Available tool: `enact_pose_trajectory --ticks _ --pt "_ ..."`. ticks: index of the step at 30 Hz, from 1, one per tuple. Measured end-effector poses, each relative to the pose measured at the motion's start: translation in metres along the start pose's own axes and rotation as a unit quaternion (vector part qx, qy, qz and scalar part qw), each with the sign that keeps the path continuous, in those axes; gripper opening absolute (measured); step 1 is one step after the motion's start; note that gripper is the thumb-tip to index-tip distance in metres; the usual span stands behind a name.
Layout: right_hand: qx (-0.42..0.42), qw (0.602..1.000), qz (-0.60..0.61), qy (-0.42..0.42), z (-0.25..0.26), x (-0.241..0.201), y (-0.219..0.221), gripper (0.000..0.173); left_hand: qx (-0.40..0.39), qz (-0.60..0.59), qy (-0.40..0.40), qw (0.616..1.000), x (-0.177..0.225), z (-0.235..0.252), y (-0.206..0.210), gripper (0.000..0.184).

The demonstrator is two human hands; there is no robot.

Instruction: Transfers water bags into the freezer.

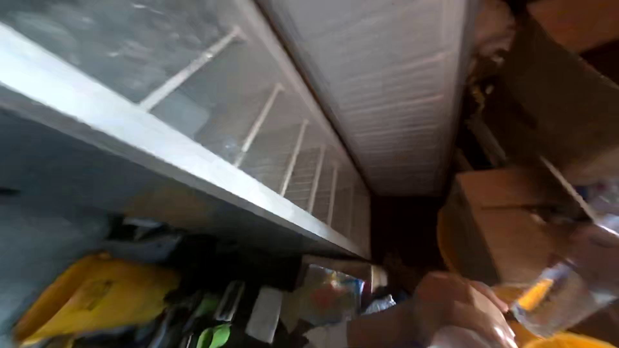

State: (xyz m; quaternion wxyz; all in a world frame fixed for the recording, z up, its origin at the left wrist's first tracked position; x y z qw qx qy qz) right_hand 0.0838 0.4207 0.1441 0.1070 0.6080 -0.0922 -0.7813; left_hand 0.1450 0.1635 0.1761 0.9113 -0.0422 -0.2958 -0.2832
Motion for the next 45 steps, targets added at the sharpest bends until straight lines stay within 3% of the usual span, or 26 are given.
enact_pose_trajectory --ticks 3,5,10,14,17,19,20,23,27,29,30,32,34,35,39,41,43,45 --pt "-0.153 0.978 0.04 0.136 0.095 -0.018 0.144 0.027 -0.039 0.144 -0.009 0.989 0.05 0.016 -0.052 0.032" --pt "-0.292 0.94 0.021 0.173 0.149 -0.013 0.225 0.032 -0.047 0.164 -0.011 0.985 0.074 0.023 -0.082 0.026" --pt "-0.499 0.85 -0.14 0.094 0.24 -0.012 0.43 0.051 0.057 0.206 -0.033 0.976 0.101 0.013 -0.136 0.019" --pt "-0.547 0.793 -0.269 -0.007 0.285 0.0 0.587 0.069 0.131 0.297 -0.226 0.918 0.129 0.019 -0.165 0.028" --pt "-0.576 0.743 -0.335 -0.072 0.302 0.014 0.677 0.062 0.164 0.389 -0.157 0.893 0.099 -0.035 -0.189 0.024" --pt "-0.592 0.715 -0.353 -0.116 0.304 0.019 0.721 0.053 0.277 0.429 -0.143 0.848 0.103 -0.001 -0.188 0.023" --pt "-0.6 0.702 -0.357 -0.137 0.303 0.02 0.738 0.05 0.292 0.456 -0.147 0.828 0.107 0.018 -0.192 0.026" --pt "-0.635 0.66 -0.359 -0.182 0.298 0.03 0.781 0.045 0.314 0.527 -0.152 0.775 0.1 0.045 -0.205 0.029" --pt "-0.669 0.617 -0.35 -0.221 0.286 0.053 0.814 0.041 0.372 0.51 -0.178 0.755 0.078 0.055 -0.213 0.028" --pt "-0.663 0.586 -0.383 -0.264 0.278 0.057 0.819 0.044 0.368 0.541 -0.235 0.719 0.05 0.015 -0.219 0.024" --pt "-0.656 0.574 -0.394 -0.291 0.275 0.062 0.823 0.047 0.327 0.61 -0.184 0.697 0.022 -0.029 -0.228 0.023" --pt "-0.653 0.55 -0.404 -0.328 0.273 0.068 0.828 0.05 0.311 0.618 -0.142 0.708 0.005 -0.054 -0.235 0.025" --pt "-0.673 0.531 -0.403 -0.321 0.278 0.058 0.824 0.048 0.415 0.52 -0.151 0.731 0.031 0.007 -0.223 0.024" --pt "-0.684 0.528 -0.402 -0.303 0.282 0.052 0.819 0.047 0.437 0.506 -0.115 0.735 0.041 0.035 -0.223 0.026" --pt "-0.715 0.521 -0.416 -0.209 0.299 0.033 0.794 0.043 0.404 0.503 0.042 0.763 0.034 0.048 -0.242 0.016" --pt "-0.717 0.515 -0.417 -0.217 0.302 0.039 0.79 0.044 0.385 0.5 0.053 0.774 0.03 0.043 -0.249 0.013" --pt "-0.721 0.534 -0.388 -0.212 0.303 0.049 0.789 0.051 0.379 0.517 0.012 0.767 0.034 0.05 -0.252 0.015" --pt "-0.732 0.551 -0.358 -0.18 0.306 0.057 0.791 0.055 0.35 0.516 0.021 0.782 0.032 0.048 -0.261 0.014"
Point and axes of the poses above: each hand's wrist, its own z-axis towards the middle knuckle, its own y-axis out of the palm, x = y × z, the point moved 1 cm from there along z, towards the middle knuckle, and after that the axes turned 8 degrees about -z, right-handed, at the moved point
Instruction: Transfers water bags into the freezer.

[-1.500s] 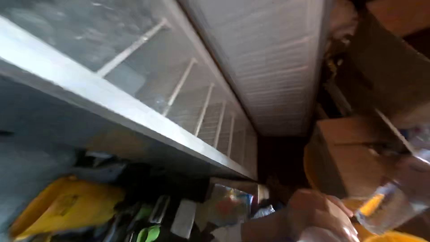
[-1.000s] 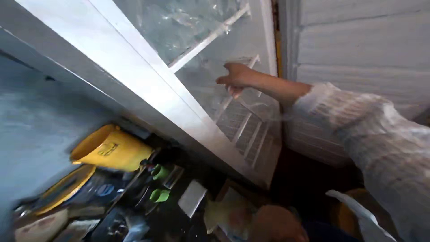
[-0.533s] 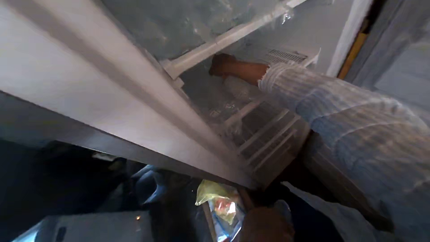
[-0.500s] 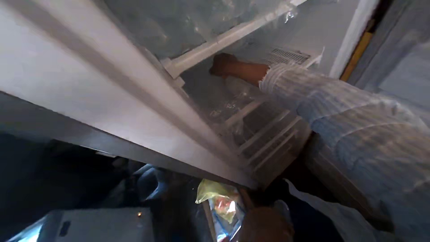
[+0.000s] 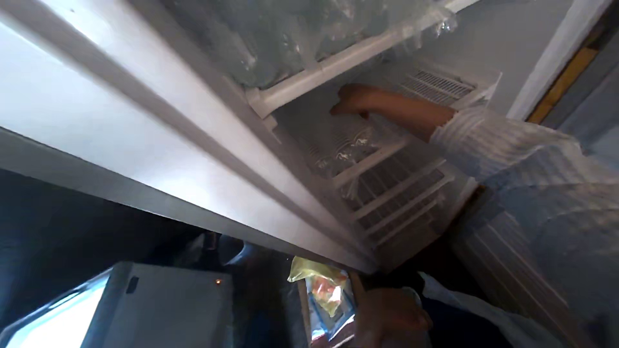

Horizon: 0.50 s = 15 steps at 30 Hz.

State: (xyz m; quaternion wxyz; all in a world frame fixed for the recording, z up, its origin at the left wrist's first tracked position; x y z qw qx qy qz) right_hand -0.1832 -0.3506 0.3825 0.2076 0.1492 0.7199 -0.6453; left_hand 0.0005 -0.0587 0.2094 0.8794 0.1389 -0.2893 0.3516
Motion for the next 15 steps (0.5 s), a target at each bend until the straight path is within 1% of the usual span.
enact_pose_trajectory --ticks 2,3,5,6,7,9,10,11,13,15 --pt "-0.016 0.998 0.065 0.0 0.001 0.008 0.0 0.052 -0.003 -0.01 0.022 1.0 -0.009 0.001 -0.001 0.015" --pt "-0.026 0.995 0.093 -0.004 0.001 0.013 0.0 0.051 0.0 0.005 0.015 1.0 -0.011 0.003 -0.001 0.016" --pt "-0.034 0.993 0.113 -0.012 -0.002 0.019 0.003 0.058 0.014 0.052 -0.03 0.998 -0.006 0.009 0.0 0.02" --pt "-0.022 0.993 0.114 -0.015 -0.003 0.021 0.005 0.06 0.026 0.061 -0.049 0.997 -0.006 0.014 0.001 0.021" --pt "-0.012 0.993 0.112 -0.019 -0.005 0.021 0.007 0.063 0.041 0.049 -0.064 0.996 -0.006 0.018 0.003 0.021" --pt "-0.003 0.994 0.107 -0.023 -0.006 0.02 0.007 0.064 0.071 -0.032 -0.089 0.993 -0.009 0.027 0.005 0.024" --pt "-0.007 0.994 0.111 -0.025 -0.006 0.02 0.006 0.065 0.087 -0.078 -0.098 0.988 -0.01 0.034 0.007 0.025" --pt "-0.016 0.993 0.118 -0.021 -0.005 0.022 0.004 0.066 0.087 -0.097 -0.094 0.987 -0.012 0.038 0.008 0.025" --pt "-0.019 0.992 0.126 -0.019 -0.006 0.028 0.004 0.066 0.073 -0.107 -0.064 0.989 -0.02 0.039 0.008 0.028" --pt "-0.004 0.991 0.129 -0.034 -0.018 0.034 0.004 0.068 0.067 -0.068 -0.059 0.994 -0.021 0.045 0.012 0.027"
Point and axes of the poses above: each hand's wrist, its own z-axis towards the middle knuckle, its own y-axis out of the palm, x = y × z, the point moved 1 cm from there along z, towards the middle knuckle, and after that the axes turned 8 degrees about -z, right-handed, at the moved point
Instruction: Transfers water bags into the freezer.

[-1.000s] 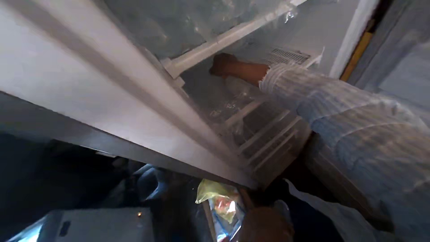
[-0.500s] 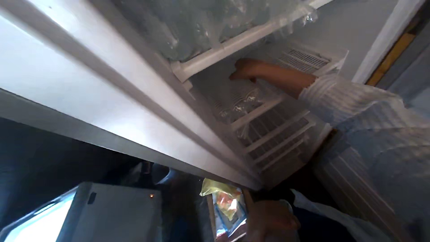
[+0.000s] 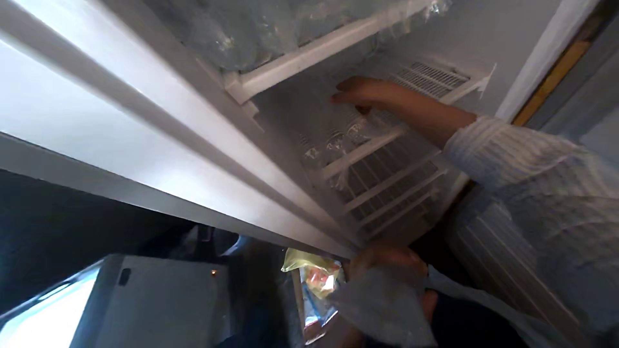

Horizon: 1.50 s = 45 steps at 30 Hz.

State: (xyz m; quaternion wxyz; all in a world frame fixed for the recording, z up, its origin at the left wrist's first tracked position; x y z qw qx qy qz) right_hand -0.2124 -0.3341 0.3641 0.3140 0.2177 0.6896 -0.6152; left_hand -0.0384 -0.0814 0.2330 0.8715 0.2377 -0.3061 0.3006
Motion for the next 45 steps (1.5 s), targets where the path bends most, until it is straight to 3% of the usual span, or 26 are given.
enact_pose_trajectory --ticks 4,6,8,9,11,13,14,16,19,22,23,25,27,29,30,32,39,45 --pt "0.051 0.993 -0.034 -0.106 -0.074 0.016 -0.005 0.055 -0.007 0.062 0.001 0.998 -0.008 0.007 0.011 0.029" --pt "0.116 0.974 -0.03 -0.194 -0.129 0.038 0.0 0.042 0.046 0.133 0.016 0.99 -0.021 0.012 0.016 0.032" --pt "0.143 0.963 0.038 -0.227 -0.19 0.065 0.013 0.036 0.112 0.135 -0.016 0.984 -0.031 0.03 0.021 0.032" --pt "0.134 0.962 0.082 -0.224 -0.218 0.08 0.023 0.042 0.128 0.119 -0.054 0.983 -0.034 0.042 0.024 0.033" --pt "0.107 0.966 0.135 -0.195 -0.262 0.102 0.048 0.071 0.154 0.077 -0.156 0.973 -0.039 0.071 0.029 0.033" --pt "0.14 0.975 0.112 -0.13 -0.283 0.107 0.072 0.093 0.177 0.057 -0.256 0.949 -0.047 0.099 0.034 0.037" --pt "0.177 0.976 0.086 -0.09 -0.284 0.105 0.08 0.097 0.18 0.07 -0.29 0.937 -0.051 0.113 0.037 0.039" --pt "0.257 0.966 0.021 -0.032 -0.275 0.097 0.086 0.093 0.163 0.108 -0.327 0.925 -0.059 0.135 0.04 0.045" --pt "0.316 0.948 -0.042 -0.015 -0.249 0.089 0.069 0.087 0.147 0.128 -0.299 0.934 -0.07 0.164 0.042 0.056" --pt "0.262 0.965 0.02 -0.018 -0.226 0.077 0.033 0.09 0.117 0.124 -0.308 0.936 -0.062 0.189 0.028 0.058" --pt "0.237 0.97 0.06 -0.017 -0.216 0.073 0.022 0.084 0.101 0.142 -0.315 0.933 -0.052 0.193 0.021 0.058" --pt "0.169 0.972 0.157 -0.031 -0.189 0.065 0.003 0.055 0.074 0.262 -0.302 0.913 -0.026 0.186 0.009 0.059" --pt "0.104 0.973 0.202 -0.03 -0.156 0.056 -0.014 0.042 0.063 0.479 -0.209 0.85 -0.004 0.171 0.001 0.052" --pt "0.077 0.978 0.194 -0.002 -0.119 0.044 -0.025 0.047 0.05 0.658 -0.102 0.744 0.0 0.166 -0.007 0.038" --pt "0.076 0.98 0.184 0.015 -0.1 0.037 -0.028 0.049 0.034 0.712 -0.079 0.697 -0.004 0.166 -0.014 0.038" --pt "0.072 0.984 0.16 0.035 -0.066 0.023 -0.03 0.053 0.008 0.75 -0.077 0.657 -0.015 0.165 -0.03 0.039" --pt "0.052 0.994 0.088 0.047 0.024 0.006 -0.016 0.052 0.041 0.771 -0.065 0.632 -0.025 0.153 -0.05 0.035" --pt "0.099 0.983 -0.15 0.038 0.031 -0.001 -0.012 0.054 0.065 0.757 -0.038 0.649 -0.033 0.15 -0.057 0.034"
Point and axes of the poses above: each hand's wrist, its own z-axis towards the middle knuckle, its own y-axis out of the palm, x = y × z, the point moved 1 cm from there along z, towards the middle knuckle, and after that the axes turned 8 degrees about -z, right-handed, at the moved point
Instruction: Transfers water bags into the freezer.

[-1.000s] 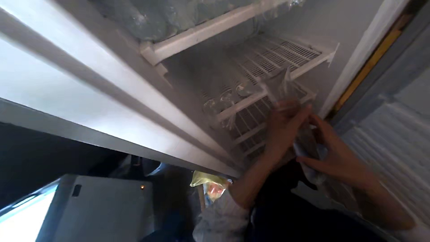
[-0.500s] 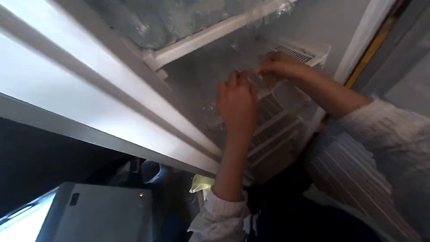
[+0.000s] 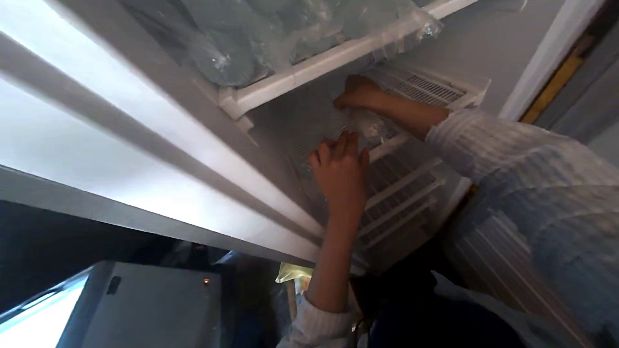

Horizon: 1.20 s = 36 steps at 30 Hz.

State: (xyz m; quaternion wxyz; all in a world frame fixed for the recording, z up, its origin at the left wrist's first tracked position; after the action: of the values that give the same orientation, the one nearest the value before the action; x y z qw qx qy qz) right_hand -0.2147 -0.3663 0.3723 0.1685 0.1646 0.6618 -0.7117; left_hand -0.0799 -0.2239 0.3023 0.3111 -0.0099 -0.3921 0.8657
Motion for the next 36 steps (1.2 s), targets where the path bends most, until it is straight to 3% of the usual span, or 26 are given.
enact_pose_trajectory --ticks 3,12,16,19,21,24,26,28,34,36 --pt "-0.019 1.0 -0.01 -0.007 -0.003 0.0 -0.008 0.059 0.001 -0.026 -0.006 1.0 0.0 0.001 -0.001 0.033" --pt "-0.023 1.0 0.019 -0.009 0.001 0.011 -0.009 0.05 -0.003 -0.038 0.008 0.999 -0.01 0.005 0.0 0.034" --pt "-0.019 0.998 0.048 -0.029 -0.005 0.018 -0.008 0.061 -0.038 -0.054 0.007 0.998 -0.009 -0.003 -0.011 0.036" --pt "0.011 0.994 0.071 -0.078 -0.046 0.028 -0.015 0.044 0.005 -0.098 0.06 0.993 -0.002 -0.035 -0.027 0.028" --pt "0.099 0.991 0.043 -0.08 -0.092 0.047 -0.007 0.038 0.044 -0.122 0.115 0.985 -0.001 -0.062 -0.035 0.023" --pt "0.266 0.963 -0.034 -0.016 -0.147 0.08 0.038 0.048 0.064 -0.209 0.186 0.958 -0.008 -0.095 -0.037 0.021" --pt "0.315 0.947 -0.056 -0.01 -0.166 0.086 0.074 0.061 0.05 -0.256 0.227 0.938 -0.014 -0.109 -0.04 0.021" --pt "0.351 0.935 -0.051 -0.019 -0.176 0.07 0.098 0.059 0.039 -0.299 0.27 0.914 -0.021 -0.118 -0.048 0.019" --pt "0.332 0.941 0.052 -0.039 -0.2 -0.011 0.155 0.07 -0.007 -0.418 0.362 0.833 -0.058 -0.146 -0.094 0.015" --pt "0.336 0.931 0.118 -0.075 -0.213 -0.034 0.175 0.044 -0.01 -0.46 0.378 0.804 -0.067 -0.156 -0.106 0.013"
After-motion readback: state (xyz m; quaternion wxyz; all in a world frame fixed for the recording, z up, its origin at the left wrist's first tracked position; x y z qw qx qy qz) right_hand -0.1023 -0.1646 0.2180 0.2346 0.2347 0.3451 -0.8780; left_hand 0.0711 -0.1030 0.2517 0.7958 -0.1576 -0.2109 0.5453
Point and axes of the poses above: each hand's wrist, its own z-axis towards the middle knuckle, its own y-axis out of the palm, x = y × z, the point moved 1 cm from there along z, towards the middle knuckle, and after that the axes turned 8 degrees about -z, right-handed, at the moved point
